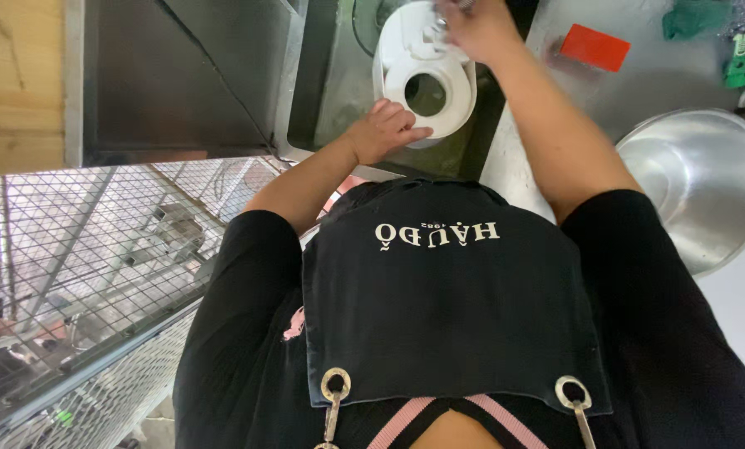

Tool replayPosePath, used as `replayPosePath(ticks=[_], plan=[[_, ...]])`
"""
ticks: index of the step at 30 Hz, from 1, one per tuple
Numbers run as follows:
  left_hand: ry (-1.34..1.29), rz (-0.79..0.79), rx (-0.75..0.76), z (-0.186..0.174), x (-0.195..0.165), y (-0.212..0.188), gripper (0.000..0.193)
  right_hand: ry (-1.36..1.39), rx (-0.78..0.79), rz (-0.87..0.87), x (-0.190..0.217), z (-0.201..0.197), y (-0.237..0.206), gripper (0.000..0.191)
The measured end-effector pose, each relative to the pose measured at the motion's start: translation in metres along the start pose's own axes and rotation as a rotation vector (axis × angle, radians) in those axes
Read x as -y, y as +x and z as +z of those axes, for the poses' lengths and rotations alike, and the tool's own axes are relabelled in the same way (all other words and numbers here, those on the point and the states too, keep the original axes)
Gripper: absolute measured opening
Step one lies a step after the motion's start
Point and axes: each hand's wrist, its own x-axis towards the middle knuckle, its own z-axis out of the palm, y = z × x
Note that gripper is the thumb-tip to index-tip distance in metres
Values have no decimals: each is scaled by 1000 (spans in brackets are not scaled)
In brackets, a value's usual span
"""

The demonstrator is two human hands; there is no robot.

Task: The person washes their hands, then scrapes green residue from a blender jar into a trash bin. They rinse the blender jar and its base under running water, scrubbing with a sponge, and place the cleaned parts on the counter.

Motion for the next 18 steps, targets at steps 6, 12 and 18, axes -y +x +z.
replayPosePath(ticks=[6, 12, 18], plan=[[59, -30, 30, -7, 5, -4, 54, 265, 223, 115, -3, -11, -19, 28], [72, 10, 58, -10, 22, -1, 58, 94, 125, 41, -5, -4, -10, 31], [147, -46, -76, -16, 36, -2, 49, 85, 280, 188, -12, -21, -25, 30]])
